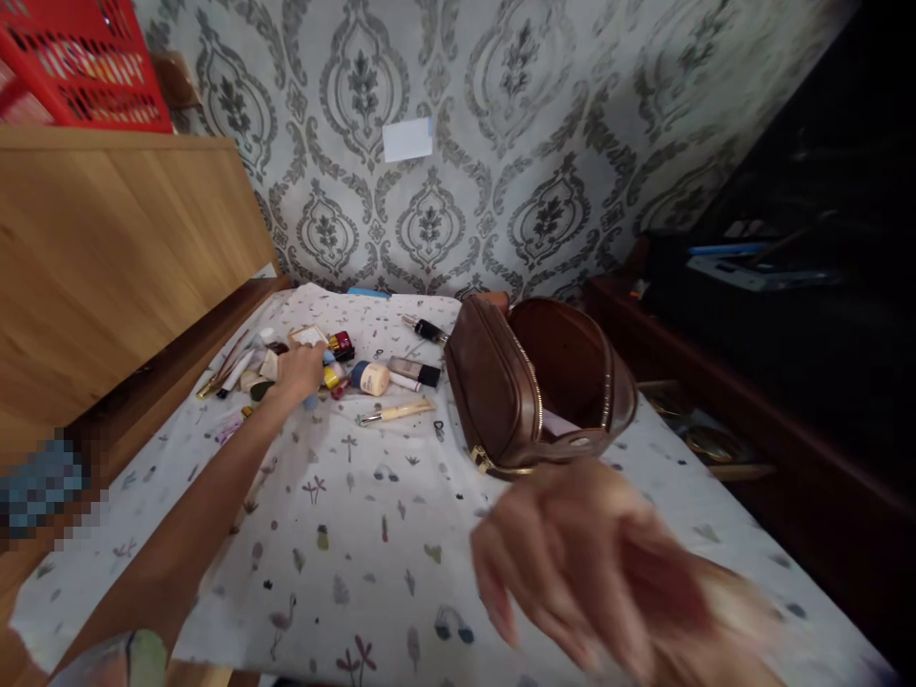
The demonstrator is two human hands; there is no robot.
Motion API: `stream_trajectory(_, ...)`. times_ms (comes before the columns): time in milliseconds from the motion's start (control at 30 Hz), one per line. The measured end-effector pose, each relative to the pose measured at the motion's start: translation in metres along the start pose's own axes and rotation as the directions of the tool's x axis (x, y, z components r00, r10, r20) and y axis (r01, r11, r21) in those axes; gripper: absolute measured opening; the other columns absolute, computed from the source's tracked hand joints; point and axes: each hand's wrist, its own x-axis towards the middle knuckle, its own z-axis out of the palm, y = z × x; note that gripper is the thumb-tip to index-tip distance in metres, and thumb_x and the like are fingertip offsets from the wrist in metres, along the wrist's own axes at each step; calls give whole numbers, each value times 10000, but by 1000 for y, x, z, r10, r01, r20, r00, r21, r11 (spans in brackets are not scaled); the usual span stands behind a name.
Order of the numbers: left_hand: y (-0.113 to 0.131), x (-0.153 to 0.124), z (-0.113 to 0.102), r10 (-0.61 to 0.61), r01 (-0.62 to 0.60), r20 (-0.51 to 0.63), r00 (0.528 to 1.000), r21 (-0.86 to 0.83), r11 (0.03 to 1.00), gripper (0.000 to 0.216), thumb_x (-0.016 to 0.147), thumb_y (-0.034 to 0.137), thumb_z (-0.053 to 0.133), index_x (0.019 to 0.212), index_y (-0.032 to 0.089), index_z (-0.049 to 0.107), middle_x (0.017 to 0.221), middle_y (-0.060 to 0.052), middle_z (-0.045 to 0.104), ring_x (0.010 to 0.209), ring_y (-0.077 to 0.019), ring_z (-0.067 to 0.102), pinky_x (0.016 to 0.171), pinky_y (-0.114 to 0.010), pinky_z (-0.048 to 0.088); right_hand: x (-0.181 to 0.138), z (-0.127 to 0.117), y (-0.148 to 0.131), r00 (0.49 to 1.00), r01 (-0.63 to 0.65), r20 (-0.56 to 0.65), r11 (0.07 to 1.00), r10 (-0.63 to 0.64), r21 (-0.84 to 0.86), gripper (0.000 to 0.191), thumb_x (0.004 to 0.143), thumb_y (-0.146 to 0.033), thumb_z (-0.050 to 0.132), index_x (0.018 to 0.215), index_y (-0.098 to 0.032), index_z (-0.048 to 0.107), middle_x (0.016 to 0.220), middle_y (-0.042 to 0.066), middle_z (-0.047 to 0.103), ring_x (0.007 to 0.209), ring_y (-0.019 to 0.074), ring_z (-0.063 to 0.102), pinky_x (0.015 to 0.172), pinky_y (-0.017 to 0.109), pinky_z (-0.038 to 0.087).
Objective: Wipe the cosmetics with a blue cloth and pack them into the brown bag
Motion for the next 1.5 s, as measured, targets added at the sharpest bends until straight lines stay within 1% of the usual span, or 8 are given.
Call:
stream_trajectory(100, -3, 12, 9, -23, 24, 49, 999, -13, 1000, 384, 877, 126, 461, 1198, 119, 674, 1071, -243, 732, 1072, -381, 669, 883, -481, 526, 13, -8, 18, 991, 119, -79, 985, -109, 123, 462, 950, -442, 632, 582, -162, 630, 543, -11, 501, 528, 93, 505, 676, 277, 541)
stream_trajectory(267, -16, 21, 4, 31, -24, 51, 998, -118, 993, 416, 888, 180, 441, 1218, 211, 691, 1162, -97, 747, 1073, -267, 678, 905, -340, 520, 19, -28, 57, 982, -35, -180, 992, 57, 125, 435, 901, -447, 690, 597, -136, 681, 538, 6, 549, 555, 116, 528, 671, 290, 509)
stream_trajectory(367, -25, 22, -3, 56, -50, 31, 998, -171, 984, 455, 910, 179, 370, 1244, 187, 679, 1146, -55, 752, 1019, -213, 683, 871, -282, 527, 18, -36, 73, 964, -109, -229, 986, 136, 130, 453, 871, -477, 709, 575, -137, 667, 533, 7, 559, 546, 115, 530, 678, 290, 497)
stream_trajectory(533, -25, 20, 4, 20, -15, 36, 999, -129, 991, 450, 910, 190, 397, 1268, 208, 669, 1164, -71, 749, 1051, -244, 679, 876, -309, 514, 22, -44, 90, 946, -161, -264, 979, 189, 125, 459, 841, -498, 728, 568, -138, 648, 536, -12, 545, 513, 99, 523, 629, 271, 457)
stream_trajectory(700, -14, 21, 14, 30, -25, 120, 992, -50, 998, 394, 887, 188, 473, 1199, 268, 701, 1196, -70, 746, 1116, -287, 671, 866, -327, 509, 28, -43, 101, 937, -214, -259, 971, 235, 107, 462, 829, -523, 728, 597, -131, 652, 566, -2, 584, 514, 92, 535, 583, 256, 408)
stream_trajectory(933, -16, 33, 18, 50, -53, 202, 978, 8, 999, 341, 925, 299, 481, 1186, 250, 695, 1324, -77, 693, 1214, -283, 634, 927, -313, 498, 21, -45, 125, 909, -253, -308, 958, 282, 132, 492, 767, -576, 757, 582, -135, 641, 540, -9, 582, 509, 95, 547, 586, 256, 419)
stream_trajectory(1233, -22, 55, 22, 148, -143, 267, 952, -40, 989, 399, 903, 491, 504, 980, 161, 713, 1079, -136, 761, 998, -282, 697, 816, -292, 506, 17, -51, 126, 917, -263, -278, 958, 286, 117, 474, 758, -564, 779, 596, -132, 671, 564, 2, 629, 510, 91, 548, 553, 236, 431)
stream_trajectory(1500, -4, 35, 9, 239, -220, 176, 955, -122, 968, 348, 875, 417, 579, 1137, 193, 627, 1017, -55, 741, 957, -258, 681, 793, -295, 506, 19, -52, 124, 922, -257, -273, 961, 276, 105, 475, 751, -569, 788, 609, -132, 668, 565, -2, 621, 519, 90, 557, 553, 225, 445)
